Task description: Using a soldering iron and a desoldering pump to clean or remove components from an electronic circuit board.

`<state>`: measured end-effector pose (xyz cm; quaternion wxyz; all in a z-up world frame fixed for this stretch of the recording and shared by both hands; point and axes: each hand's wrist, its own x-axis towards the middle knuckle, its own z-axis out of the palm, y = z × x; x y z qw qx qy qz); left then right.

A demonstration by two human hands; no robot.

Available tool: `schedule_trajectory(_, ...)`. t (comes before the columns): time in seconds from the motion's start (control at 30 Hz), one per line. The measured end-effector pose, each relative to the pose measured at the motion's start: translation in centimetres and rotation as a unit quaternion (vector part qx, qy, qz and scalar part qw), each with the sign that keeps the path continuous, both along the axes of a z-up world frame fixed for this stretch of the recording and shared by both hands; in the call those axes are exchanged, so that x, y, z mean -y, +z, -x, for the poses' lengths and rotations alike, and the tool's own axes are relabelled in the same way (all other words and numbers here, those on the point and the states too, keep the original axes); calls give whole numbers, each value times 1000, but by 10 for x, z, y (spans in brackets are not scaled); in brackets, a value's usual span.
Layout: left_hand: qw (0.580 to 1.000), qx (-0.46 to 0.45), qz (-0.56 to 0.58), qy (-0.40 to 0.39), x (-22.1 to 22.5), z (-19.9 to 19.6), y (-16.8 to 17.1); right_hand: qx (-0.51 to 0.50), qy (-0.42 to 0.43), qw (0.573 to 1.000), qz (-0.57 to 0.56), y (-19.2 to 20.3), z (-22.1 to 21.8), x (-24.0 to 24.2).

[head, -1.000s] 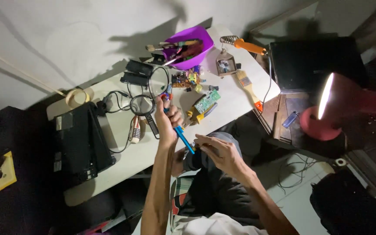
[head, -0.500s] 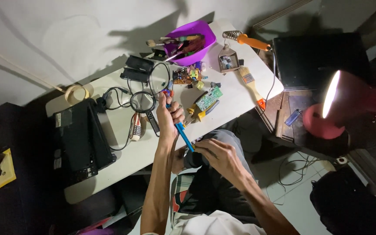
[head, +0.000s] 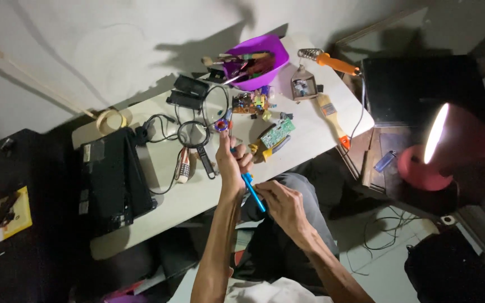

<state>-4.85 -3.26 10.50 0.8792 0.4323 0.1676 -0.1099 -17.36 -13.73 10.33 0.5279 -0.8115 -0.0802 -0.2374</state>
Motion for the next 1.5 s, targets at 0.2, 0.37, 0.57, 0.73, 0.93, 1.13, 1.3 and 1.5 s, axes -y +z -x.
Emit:
schedule_trajectory(0.2, 1000, 9, 6, -3, 3, 5, -2, 8, 38, 999, -12, 1, 6, 8)
schedule_trajectory(0.37, 1000, -14, -16, 19, -9, -11, -6, 7, 68, 997, -29, 20, 18, 12)
schedule_trajectory(0.57, 1000, 12, 7, 10, -14, -10, -16, 8, 61, 998, -12, 5, 7, 12)
schedule_trajectory(0.73, 999, 23, 24, -6, -11, -5, -3, 25, 108, 994, -15, 34, 10, 18)
schedule_trajectory(0.93, 989, 9, 144, -28, -18, -20, -30, -47, 180, 981, 60, 37, 15, 33)
schedule_trajectory(1.13, 992, 33, 116, -37, -21, -29, -36, -24, 125, 990, 68, 17, 17, 30)
schedule_trajectory(1.3, 985, 128, -28, -113, -6, -6, -31, -37, 59, 997, 17, 11, 13, 12)
schedule_trajectory(1.5, 987, 56, 138, -55, -19, -11, -16, -18, 72, 997, -5, 4, -3, -4)
